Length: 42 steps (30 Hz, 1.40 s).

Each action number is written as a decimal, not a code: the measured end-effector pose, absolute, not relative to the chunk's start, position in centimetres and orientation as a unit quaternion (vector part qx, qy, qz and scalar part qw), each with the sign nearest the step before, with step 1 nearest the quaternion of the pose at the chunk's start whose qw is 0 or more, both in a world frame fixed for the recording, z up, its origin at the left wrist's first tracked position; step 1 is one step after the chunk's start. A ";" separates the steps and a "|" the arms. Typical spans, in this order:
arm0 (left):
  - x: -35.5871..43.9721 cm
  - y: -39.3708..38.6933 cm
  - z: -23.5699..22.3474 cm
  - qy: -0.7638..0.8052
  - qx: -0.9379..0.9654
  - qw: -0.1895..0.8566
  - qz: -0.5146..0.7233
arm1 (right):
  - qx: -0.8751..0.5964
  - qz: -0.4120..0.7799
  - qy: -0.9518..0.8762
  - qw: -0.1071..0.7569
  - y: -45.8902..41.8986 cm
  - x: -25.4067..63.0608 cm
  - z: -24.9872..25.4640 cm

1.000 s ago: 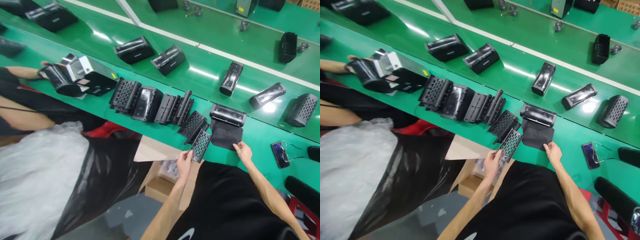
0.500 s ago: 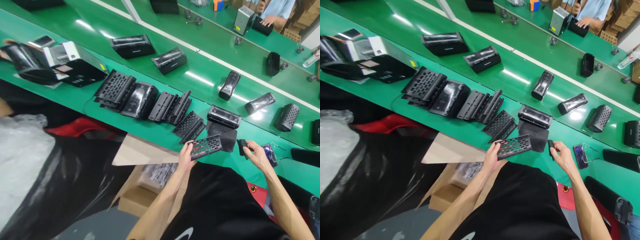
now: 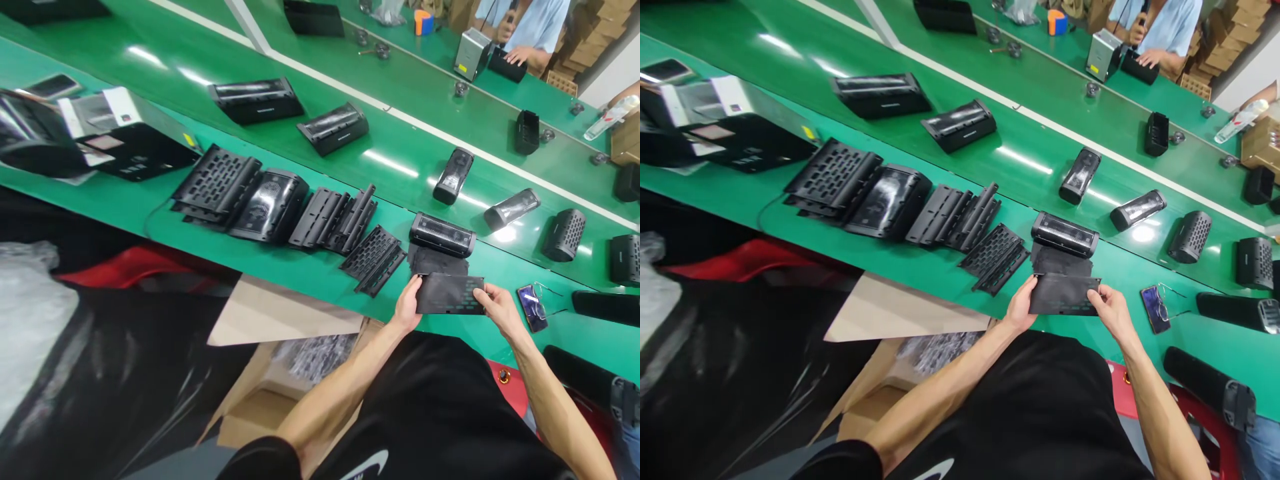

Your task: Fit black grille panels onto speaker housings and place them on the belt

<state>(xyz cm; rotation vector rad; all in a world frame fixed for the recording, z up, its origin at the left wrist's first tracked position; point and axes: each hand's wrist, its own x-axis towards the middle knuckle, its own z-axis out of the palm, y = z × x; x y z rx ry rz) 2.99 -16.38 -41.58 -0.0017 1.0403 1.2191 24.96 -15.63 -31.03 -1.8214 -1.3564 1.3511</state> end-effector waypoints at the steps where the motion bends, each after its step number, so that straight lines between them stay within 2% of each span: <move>1: 2.9 -16.4 -41.1 0.458 0.021 0.702 0.545 | -0.685 0.451 -0.525 0.227 -15.7 25.3 -31.4; 4: 2.7 -16.4 -39.4 0.447 0.095 0.720 0.523 | -0.706 0.350 -0.587 0.185 -16.2 25.9 -32.2; 8: 2.4 -16.4 -37.8 0.465 0.178 0.708 0.501 | -0.731 0.324 -0.575 0.172 -16.9 26.7 -32.9; 10: 2.3 -16.3 -37.4 0.477 0.194 0.706 0.485 | -0.746 0.353 -0.521 0.215 -17.1 27.2 -33.4; 15: 2.0 -16.0 -36.4 0.479 0.185 0.738 0.437 | -0.669 0.573 -0.368 0.297 -17.4 27.5 -34.7; 17: 1.7 -15.9 -35.9 0.474 0.179 0.756 0.414 | -0.636 0.622 -0.323 0.322 -17.7 27.2 -35.2; 22: 0.6 -15.4 -35.0 0.464 0.194 0.797 0.335 | -0.616 0.643 -0.285 0.354 -18.4 27.0 -36.3; 34: -0.2 -14.8 -34.8 0.450 0.229 0.805 0.310 | -0.571 0.680 -0.240 0.393 -18.9 26.9 -35.7; 42: -0.3 -14.4 -34.6 0.405 0.221 0.835 0.298 | -0.576 0.684 -0.226 0.386 -18.0 27.5 -36.1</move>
